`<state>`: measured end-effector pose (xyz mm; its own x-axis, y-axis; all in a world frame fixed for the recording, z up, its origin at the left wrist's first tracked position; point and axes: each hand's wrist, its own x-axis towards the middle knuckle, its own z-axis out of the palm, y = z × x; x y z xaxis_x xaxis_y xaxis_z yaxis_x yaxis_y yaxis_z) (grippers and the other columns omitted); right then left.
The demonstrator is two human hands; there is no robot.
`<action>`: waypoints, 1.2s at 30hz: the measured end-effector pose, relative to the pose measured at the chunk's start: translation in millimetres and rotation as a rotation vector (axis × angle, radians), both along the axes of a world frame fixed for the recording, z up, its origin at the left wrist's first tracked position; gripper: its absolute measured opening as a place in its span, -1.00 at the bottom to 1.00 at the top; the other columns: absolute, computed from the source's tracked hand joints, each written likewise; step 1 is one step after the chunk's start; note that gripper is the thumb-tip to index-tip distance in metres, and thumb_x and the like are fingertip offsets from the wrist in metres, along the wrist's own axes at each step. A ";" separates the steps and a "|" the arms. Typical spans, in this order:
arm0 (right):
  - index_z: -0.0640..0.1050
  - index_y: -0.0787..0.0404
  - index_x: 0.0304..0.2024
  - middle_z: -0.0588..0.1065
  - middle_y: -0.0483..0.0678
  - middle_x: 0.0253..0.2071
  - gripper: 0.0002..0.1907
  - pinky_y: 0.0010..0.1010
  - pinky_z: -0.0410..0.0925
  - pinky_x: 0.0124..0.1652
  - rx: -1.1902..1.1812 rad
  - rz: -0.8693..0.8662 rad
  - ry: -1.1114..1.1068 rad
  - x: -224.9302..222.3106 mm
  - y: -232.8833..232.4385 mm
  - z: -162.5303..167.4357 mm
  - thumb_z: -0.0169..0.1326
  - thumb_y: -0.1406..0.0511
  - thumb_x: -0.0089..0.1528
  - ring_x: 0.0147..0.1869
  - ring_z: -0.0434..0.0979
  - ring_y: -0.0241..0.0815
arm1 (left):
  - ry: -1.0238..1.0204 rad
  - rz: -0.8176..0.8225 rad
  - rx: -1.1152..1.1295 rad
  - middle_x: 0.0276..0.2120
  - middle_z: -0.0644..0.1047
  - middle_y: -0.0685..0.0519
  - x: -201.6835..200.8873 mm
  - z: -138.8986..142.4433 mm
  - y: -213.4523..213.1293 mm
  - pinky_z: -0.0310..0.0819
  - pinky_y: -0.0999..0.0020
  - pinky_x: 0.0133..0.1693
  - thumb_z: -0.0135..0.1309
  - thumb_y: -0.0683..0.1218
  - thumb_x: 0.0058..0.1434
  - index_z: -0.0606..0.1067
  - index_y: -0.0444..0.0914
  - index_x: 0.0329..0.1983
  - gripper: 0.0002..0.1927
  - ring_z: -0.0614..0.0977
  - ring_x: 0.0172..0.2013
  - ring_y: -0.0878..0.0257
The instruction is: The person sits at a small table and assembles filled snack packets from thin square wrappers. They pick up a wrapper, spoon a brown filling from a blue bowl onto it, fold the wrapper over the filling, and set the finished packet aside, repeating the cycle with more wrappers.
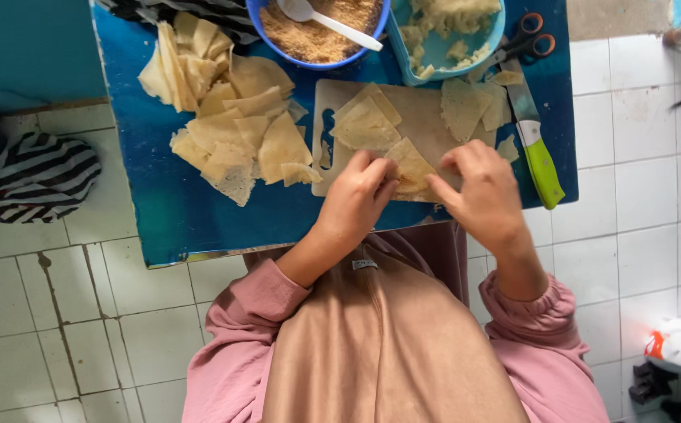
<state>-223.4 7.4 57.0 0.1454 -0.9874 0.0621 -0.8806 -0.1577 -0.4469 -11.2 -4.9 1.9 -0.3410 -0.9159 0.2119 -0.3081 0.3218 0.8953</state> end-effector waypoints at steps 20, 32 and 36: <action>0.49 0.33 -0.09 0.59 -0.08 -0.20 -0.85 -0.56 0.46 -0.09 0.129 -0.051 -0.675 8.7 16.2 -19.3 0.07 0.55 0.30 -0.09 0.61 -0.38 | -0.018 -0.005 0.012 -0.10 0.45 -0.09 -7.1 25.1 10.9 0.54 0.22 -0.21 0.20 -0.26 0.20 0.48 -0.28 0.01 -0.69 0.63 -0.22 -0.02; 0.61 0.27 -0.18 0.48 0.03 -0.16 -0.84 -0.17 0.35 -0.04 -0.200 0.169 -0.204 14.0 11.6 -22.3 0.27 0.46 0.19 -0.05 0.48 0.08 | -0.263 -0.121 -0.329 -0.08 0.46 -0.05 7.3 10.8 5.0 0.53 0.23 -0.09 0.20 -0.20 0.22 0.51 -0.33 -0.04 -0.74 0.58 -0.09 0.03; 0.55 0.27 -0.24 0.47 0.03 -0.15 -0.87 -0.19 0.35 -0.03 -0.168 -0.032 -0.310 24.2 17.7 -35.2 0.28 0.45 0.21 -0.01 0.48 0.07 | -0.373 -0.141 -0.426 -0.03 0.46 -0.04 9.1 13.5 9.6 0.54 0.26 -0.04 0.12 -0.25 0.15 0.52 -0.33 0.03 -0.66 0.57 -0.05 0.06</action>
